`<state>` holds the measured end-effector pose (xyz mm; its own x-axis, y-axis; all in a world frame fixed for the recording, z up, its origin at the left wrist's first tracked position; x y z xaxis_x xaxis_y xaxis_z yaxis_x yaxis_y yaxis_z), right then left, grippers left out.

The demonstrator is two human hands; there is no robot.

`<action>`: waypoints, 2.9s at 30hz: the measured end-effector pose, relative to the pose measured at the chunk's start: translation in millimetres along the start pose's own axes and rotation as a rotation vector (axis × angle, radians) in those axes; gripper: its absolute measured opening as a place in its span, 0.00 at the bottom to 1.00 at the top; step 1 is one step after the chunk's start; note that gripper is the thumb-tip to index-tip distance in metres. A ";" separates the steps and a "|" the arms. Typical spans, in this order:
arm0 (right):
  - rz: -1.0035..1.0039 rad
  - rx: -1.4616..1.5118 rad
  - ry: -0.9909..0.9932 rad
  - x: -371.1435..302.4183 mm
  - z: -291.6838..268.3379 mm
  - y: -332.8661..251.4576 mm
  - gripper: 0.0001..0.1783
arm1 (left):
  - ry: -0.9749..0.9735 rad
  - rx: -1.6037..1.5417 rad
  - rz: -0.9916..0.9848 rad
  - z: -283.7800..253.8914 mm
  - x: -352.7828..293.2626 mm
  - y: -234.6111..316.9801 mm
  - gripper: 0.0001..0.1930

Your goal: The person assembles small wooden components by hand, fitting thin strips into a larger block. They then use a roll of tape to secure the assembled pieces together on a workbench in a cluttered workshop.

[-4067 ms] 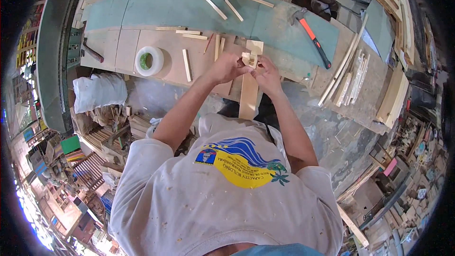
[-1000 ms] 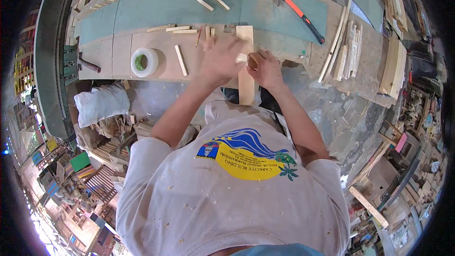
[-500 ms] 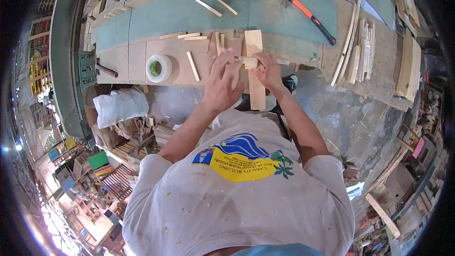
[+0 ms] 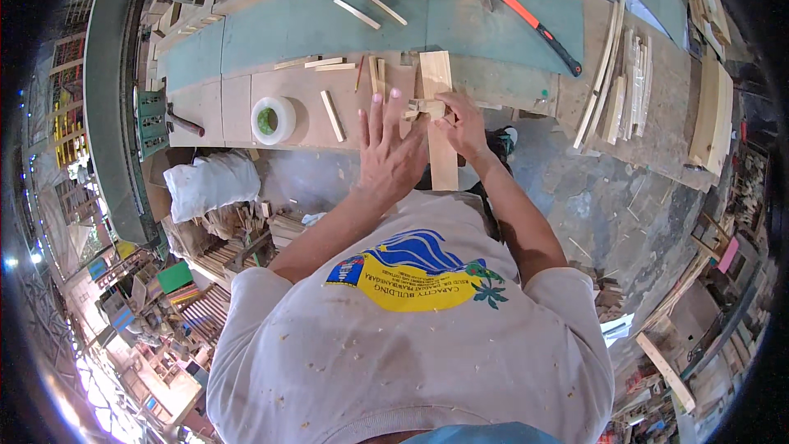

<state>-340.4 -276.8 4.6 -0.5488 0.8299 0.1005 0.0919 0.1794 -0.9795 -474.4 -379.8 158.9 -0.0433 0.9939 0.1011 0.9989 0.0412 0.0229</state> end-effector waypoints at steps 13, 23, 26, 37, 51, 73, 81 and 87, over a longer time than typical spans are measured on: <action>-0.046 -0.100 -0.056 2.6 -6.6 -6.4 0.28 | 0.106 -0.100 0.064 9.0 1.8 0.1 0.24; 0.068 -0.002 -0.037 -0.5 -1.9 -7.2 0.30 | -0.047 -1.007 -0.134 36.0 21.9 -25.9 0.37; 0.009 -0.036 0.008 -4.1 0.0 17.2 0.30 | -0.205 -0.831 0.000 50.6 34.6 -37.8 0.34; -0.072 -0.412 -0.123 3.7 -14.7 0.3 0.29 | -0.208 -0.830 0.012 65.0 43.6 -29.3 0.27; 0.020 -1.124 -0.596 39.8 -16.1 -68.5 0.05 | -0.394 -0.383 -0.097 72.7 0.7 -6.6 0.15; 0.531 -0.086 -0.081 -40.3 -74.5 13.5 0.36 | 0.079 -0.260 0.425 119.8 33.7 -31.9 0.12; 0.514 0.213 0.099 -59.8 -27.2 20.2 0.40 | 0.036 -0.286 0.386 115.5 37.8 -24.6 0.15; 0.436 -0.097 0.041 -45.8 -33.2 -19.8 0.42 | 0.033 -0.282 0.407 119.4 36.6 -23.5 0.14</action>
<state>-289.5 -300.8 25.2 -0.4085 0.8587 -0.3095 0.3858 -0.1448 -0.9111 -497.2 -332.2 43.3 0.3445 0.9195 0.1893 0.8909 -0.3838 0.2429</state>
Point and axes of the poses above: each hand's wrist, its own x-axis towards the middle knuckle, its own z-axis out of the palm, y = z × x, the point moved 2 cm from there along x, towards the middle knuckle, and after that the axes turned 9 degrees about x, right-handed, at the moved point
